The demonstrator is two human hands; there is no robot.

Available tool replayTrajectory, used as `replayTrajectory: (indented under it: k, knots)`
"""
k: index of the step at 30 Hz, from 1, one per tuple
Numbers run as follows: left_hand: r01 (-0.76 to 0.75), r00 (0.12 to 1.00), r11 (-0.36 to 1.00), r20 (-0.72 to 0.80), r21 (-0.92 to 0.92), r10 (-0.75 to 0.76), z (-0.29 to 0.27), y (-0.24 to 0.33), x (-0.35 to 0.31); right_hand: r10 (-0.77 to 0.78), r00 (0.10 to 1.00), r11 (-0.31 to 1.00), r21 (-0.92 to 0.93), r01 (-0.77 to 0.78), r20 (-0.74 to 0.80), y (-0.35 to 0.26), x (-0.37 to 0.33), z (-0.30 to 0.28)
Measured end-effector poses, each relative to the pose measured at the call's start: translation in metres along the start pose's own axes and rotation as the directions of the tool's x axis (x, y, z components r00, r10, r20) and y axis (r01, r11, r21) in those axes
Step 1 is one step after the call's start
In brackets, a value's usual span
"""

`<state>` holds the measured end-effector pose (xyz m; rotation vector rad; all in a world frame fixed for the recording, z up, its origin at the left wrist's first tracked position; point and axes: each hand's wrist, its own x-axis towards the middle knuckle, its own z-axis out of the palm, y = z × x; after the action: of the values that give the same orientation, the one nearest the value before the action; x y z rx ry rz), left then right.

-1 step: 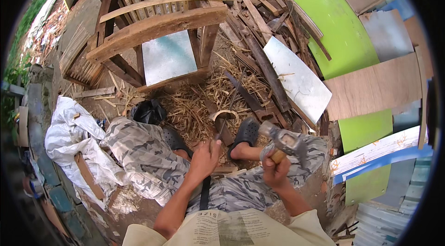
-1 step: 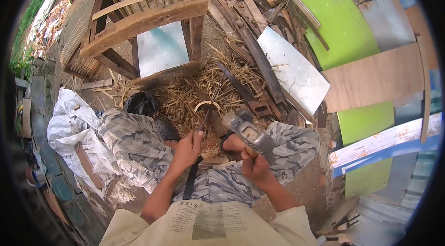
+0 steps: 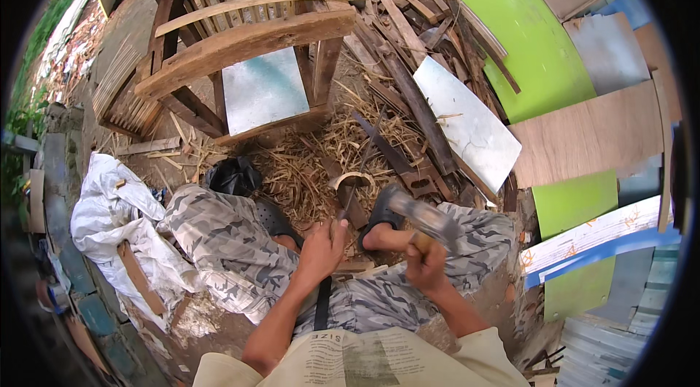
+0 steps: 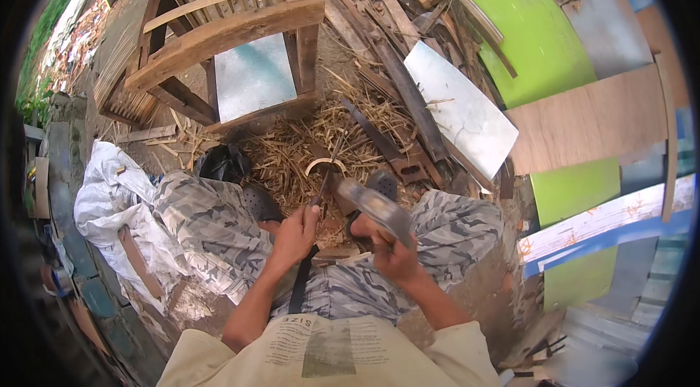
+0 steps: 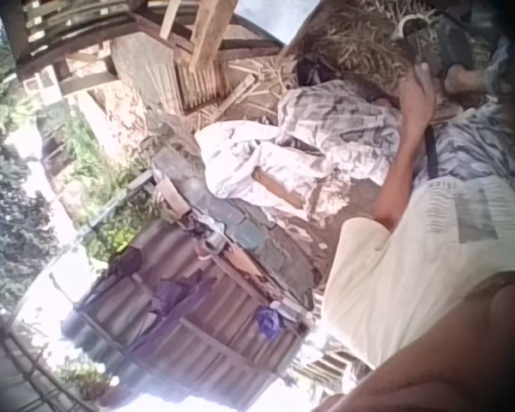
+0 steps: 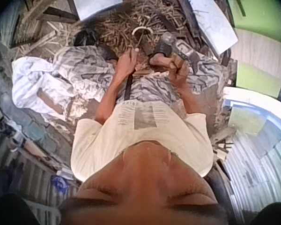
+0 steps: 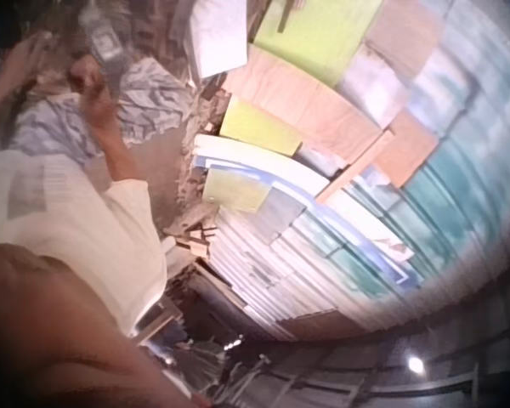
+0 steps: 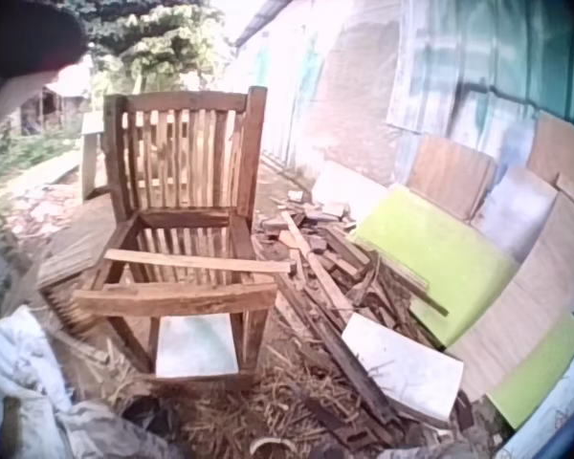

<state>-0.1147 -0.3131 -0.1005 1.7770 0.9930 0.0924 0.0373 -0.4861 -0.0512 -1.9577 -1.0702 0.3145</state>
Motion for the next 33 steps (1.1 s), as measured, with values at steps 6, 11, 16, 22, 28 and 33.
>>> replayTrajectory:
  k: [6, 11, 16, 22, 28, 33]
  knots:
    - [0.044, 0.998, 0.999, 0.035, -0.008, -0.044, -0.01, 0.007, 0.014, 0.201, 0.965, 0.977, -0.102, -0.186, 0.167, 0.02, 0.014, 0.021]
    - [0.03, 1.0, 1.0, 0.009, 0.008, -0.03, -0.003, 0.003, 0.011, 0.04, 0.992, 0.997, 0.07, -0.032, -0.117, -0.01, 0.024, -0.005]
    - [0.048, 0.998, 0.999, 0.026, 0.001, -0.048, -0.004, 0.011, 0.009, 0.029, 0.997, 0.989, -0.143, -0.018, 0.072, 0.029, 0.011, 0.024]
    - [0.025, 1.0, 0.999, -0.017, -0.048, -0.026, 0.001, -0.004, 0.014, 0.22, 0.96, 0.975, -0.014, -0.221, 0.172, 0.024, 0.018, 0.013]
    - [0.054, 0.998, 0.998, -0.018, -0.009, -0.054, 0.001, 0.001, 0.01, 0.032, 0.963, 0.96, 0.275, 0.044, -0.266, -0.017, 0.061, -0.029]
    - [0.064, 0.998, 0.997, 0.005, 0.045, -0.064, 0.001, -0.004, 0.011, -0.01, 0.997, 0.999, 0.036, 0.013, -0.08, 0.049, 0.062, 0.0]
